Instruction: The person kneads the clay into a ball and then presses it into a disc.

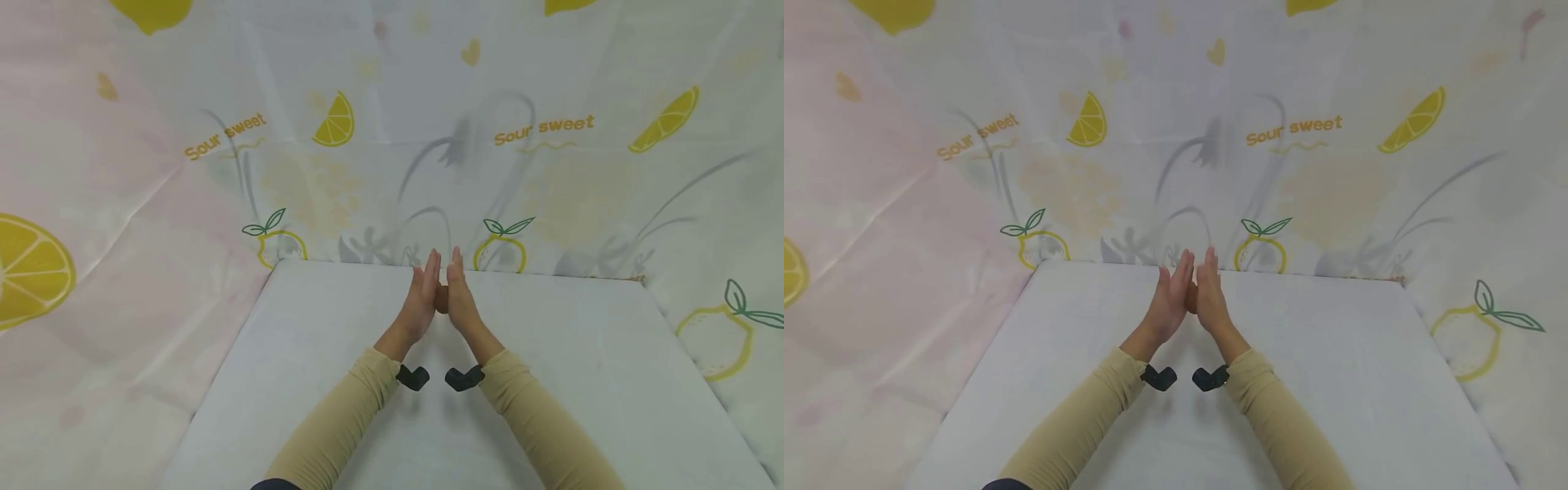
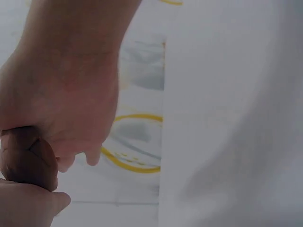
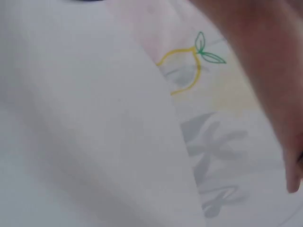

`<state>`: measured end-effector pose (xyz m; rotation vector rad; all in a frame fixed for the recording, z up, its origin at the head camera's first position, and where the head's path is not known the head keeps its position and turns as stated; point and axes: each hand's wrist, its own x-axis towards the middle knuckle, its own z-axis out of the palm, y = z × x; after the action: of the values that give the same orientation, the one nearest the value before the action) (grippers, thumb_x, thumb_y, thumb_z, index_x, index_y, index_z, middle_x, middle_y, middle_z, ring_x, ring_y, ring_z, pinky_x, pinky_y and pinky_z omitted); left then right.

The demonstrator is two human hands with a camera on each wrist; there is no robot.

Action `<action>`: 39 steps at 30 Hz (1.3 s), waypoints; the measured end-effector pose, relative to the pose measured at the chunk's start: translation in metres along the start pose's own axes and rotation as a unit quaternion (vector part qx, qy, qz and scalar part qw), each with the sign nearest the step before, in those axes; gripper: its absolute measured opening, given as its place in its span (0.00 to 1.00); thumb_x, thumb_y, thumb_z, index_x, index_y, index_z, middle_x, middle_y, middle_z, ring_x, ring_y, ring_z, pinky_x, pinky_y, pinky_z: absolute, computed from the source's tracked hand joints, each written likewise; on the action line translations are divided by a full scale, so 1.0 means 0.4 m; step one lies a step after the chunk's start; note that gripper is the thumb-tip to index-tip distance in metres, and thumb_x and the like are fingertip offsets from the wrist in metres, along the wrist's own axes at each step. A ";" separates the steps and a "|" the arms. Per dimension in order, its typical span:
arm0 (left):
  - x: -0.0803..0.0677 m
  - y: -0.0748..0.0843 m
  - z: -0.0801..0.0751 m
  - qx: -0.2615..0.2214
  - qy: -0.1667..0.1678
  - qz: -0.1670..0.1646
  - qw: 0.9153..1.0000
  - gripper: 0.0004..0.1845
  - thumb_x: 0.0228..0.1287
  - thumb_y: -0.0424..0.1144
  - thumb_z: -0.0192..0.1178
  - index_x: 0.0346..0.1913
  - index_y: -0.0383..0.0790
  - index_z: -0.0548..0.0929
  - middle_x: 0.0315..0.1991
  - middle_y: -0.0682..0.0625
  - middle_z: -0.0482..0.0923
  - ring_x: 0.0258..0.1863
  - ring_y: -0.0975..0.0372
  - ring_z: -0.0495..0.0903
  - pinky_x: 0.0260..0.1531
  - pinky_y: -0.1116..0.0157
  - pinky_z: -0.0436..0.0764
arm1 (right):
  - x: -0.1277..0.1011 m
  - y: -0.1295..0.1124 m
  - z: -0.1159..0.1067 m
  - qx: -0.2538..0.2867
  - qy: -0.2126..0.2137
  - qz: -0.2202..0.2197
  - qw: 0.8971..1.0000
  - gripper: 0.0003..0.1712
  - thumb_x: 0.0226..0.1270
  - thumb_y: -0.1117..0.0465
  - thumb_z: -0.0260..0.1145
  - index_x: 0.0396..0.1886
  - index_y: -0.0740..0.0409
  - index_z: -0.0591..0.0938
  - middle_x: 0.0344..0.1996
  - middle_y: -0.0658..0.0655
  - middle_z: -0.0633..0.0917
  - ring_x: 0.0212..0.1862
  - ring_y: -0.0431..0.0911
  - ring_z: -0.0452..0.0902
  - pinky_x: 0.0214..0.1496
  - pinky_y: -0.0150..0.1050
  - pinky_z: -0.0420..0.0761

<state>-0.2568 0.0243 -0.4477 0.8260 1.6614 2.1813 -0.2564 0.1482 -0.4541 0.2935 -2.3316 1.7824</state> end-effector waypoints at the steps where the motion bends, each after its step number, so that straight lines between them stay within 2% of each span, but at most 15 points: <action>1: 0.002 0.004 0.000 0.001 0.006 0.005 1.000 0.47 0.71 0.74 0.15 0.82 0.48 0.31 0.83 0.56 0.26 0.80 0.65 0.27 0.76 0.46 0.32 | -0.004 0.003 0.001 0.000 -0.003 0.000 1.000 0.36 0.85 0.46 0.28 0.83 0.56 0.36 0.82 0.58 0.36 0.82 0.51 0.28 0.80 0.55 0.34; 9: 0.041 0.016 -0.018 0.025 0.119 0.021 0.992 0.45 0.72 0.74 0.18 0.83 0.51 0.32 0.82 0.57 0.23 0.79 0.64 0.23 0.76 0.49 0.30 | -0.052 -0.001 0.040 -0.012 -0.026 -0.058 0.998 0.35 0.86 0.50 0.30 0.83 0.57 0.37 0.82 0.60 0.39 0.82 0.51 0.29 0.80 0.57 0.34; 10: 0.045 0.017 -0.022 0.029 0.138 0.018 0.990 0.45 0.73 0.73 0.19 0.83 0.51 0.33 0.82 0.58 0.24 0.79 0.63 0.24 0.76 0.48 0.29 | -0.058 -0.005 0.047 -0.016 -0.028 -0.068 0.997 0.35 0.87 0.50 0.30 0.83 0.58 0.36 0.81 0.64 0.47 0.82 0.52 0.30 0.79 0.58 0.34; 14: 0.056 0.016 -0.036 0.028 0.198 -0.022 0.979 0.46 0.71 0.76 0.23 0.83 0.55 0.37 0.83 0.58 0.29 0.80 0.59 0.27 0.75 0.46 0.31 | -0.080 -0.027 0.068 -0.030 -0.037 -0.078 0.996 0.37 0.86 0.44 0.30 0.83 0.56 0.35 0.81 0.65 0.45 0.81 0.53 0.27 0.78 0.61 0.34; 16: 0.054 0.009 -0.039 0.031 0.215 -0.065 0.974 0.48 0.68 0.78 0.24 0.83 0.56 0.38 0.83 0.55 0.31 0.81 0.55 0.34 0.75 0.46 0.44 | -0.088 -0.037 0.075 -0.028 -0.036 -0.083 0.996 0.39 0.85 0.42 0.31 0.83 0.55 0.34 0.82 0.63 0.43 0.81 0.53 0.26 0.78 0.62 0.36; 17: 0.052 0.003 -0.039 0.030 0.216 -0.086 0.972 0.50 0.67 0.80 0.24 0.83 0.55 0.39 0.83 0.54 0.32 0.81 0.53 0.37 0.74 0.46 0.46 | -0.090 -0.042 0.077 -0.030 -0.037 -0.081 0.996 0.40 0.84 0.40 0.31 0.83 0.53 0.34 0.82 0.58 0.33 0.81 0.52 0.25 0.78 0.62 0.36; 19: 0.046 -0.012 -0.037 0.026 0.208 -0.114 0.971 0.52 0.66 0.81 0.23 0.83 0.52 0.38 0.83 0.51 0.32 0.81 0.51 0.38 0.74 0.45 0.47 | -0.090 -0.048 0.079 -0.032 -0.032 -0.086 0.995 0.41 0.84 0.38 0.31 0.83 0.52 0.33 0.82 0.55 0.33 0.81 0.52 0.25 0.78 0.62 0.37; 20: 0.042 -0.020 -0.034 0.024 0.205 -0.126 0.970 0.53 0.65 0.81 0.23 0.83 0.50 0.41 0.82 0.46 0.46 0.79 0.48 0.44 0.74 0.45 0.49 | -0.090 -0.053 0.078 -0.030 -0.030 -0.087 0.995 0.41 0.83 0.38 0.32 0.83 0.50 0.33 0.82 0.53 0.32 0.81 0.51 0.25 0.78 0.61 0.37; 21: 0.037 -0.029 -0.030 0.021 0.196 -0.131 0.972 0.54 0.65 0.81 0.23 0.83 0.47 0.41 0.81 0.45 0.49 0.79 0.47 0.46 0.74 0.46 0.49 | -0.088 -0.057 0.076 -0.031 -0.025 -0.092 0.995 0.41 0.83 0.38 0.32 0.83 0.51 0.34 0.82 0.54 0.33 0.81 0.52 0.25 0.78 0.62 0.36; 22: 0.033 -0.036 -0.025 0.016 0.183 -0.129 0.974 0.54 0.66 0.80 0.23 0.83 0.45 0.40 0.81 0.44 0.49 0.80 0.48 0.43 0.76 0.45 0.41 | -0.085 -0.060 0.074 -0.032 -0.019 -0.092 0.995 0.41 0.83 0.37 0.32 0.83 0.50 0.34 0.82 0.53 0.33 0.81 0.53 0.25 0.78 0.62 0.36; 25: 0.020 -0.053 -0.009 0.010 0.134 -0.111 0.985 0.52 0.69 0.78 0.22 0.83 0.44 0.39 0.81 0.45 0.47 0.81 0.51 0.37 0.76 0.45 0.35 | -0.071 -0.071 0.062 -0.032 0.004 -0.101 0.994 0.41 0.83 0.38 0.32 0.83 0.51 0.35 0.82 0.53 0.35 0.81 0.54 0.25 0.78 0.60 0.32; 26: 0.016 -0.056 -0.005 0.005 0.118 -0.105 0.987 0.52 0.69 0.78 0.22 0.83 0.44 0.38 0.82 0.45 0.47 0.81 0.52 0.36 0.76 0.45 0.34 | -0.066 -0.075 0.058 -0.028 0.011 -0.104 0.994 0.41 0.83 0.38 0.33 0.83 0.52 0.36 0.83 0.53 0.35 0.81 0.54 0.26 0.79 0.59 0.32; 27: 0.012 -0.057 -0.001 0.003 0.099 -0.097 0.990 0.51 0.70 0.77 0.22 0.83 0.44 0.35 0.83 0.50 0.32 0.81 0.55 0.29 0.76 0.45 0.30 | -0.059 -0.076 0.053 -0.027 0.019 -0.107 0.994 0.41 0.83 0.39 0.33 0.83 0.53 0.36 0.83 0.53 0.36 0.81 0.53 0.27 0.79 0.58 0.33; 28: 0.008 -0.057 0.003 0.000 0.086 -0.091 0.992 0.51 0.70 0.77 0.22 0.82 0.44 0.34 0.83 0.50 0.28 0.81 0.55 0.26 0.75 0.45 0.29 | -0.052 -0.077 0.049 -0.026 0.024 -0.107 0.994 0.41 0.83 0.40 0.34 0.84 0.53 0.36 0.83 0.53 0.36 0.82 0.52 0.28 0.79 0.57 0.33; 39: -0.013 -0.013 0.003 0.027 -0.013 -0.039 0.999 0.56 0.64 0.81 0.18 0.81 0.44 0.25 0.81 0.50 0.19 0.79 0.57 0.20 0.75 0.45 0.28 | -0.008 -0.031 0.002 0.025 0.009 -0.042 0.999 0.40 0.83 0.40 0.30 0.83 0.54 0.34 0.82 0.55 0.34 0.82 0.51 0.31 0.80 0.57 0.40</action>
<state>-0.2526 0.0242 -0.4537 0.7869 1.7182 2.0738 -0.2500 0.1444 -0.4439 0.3759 -2.2303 1.7969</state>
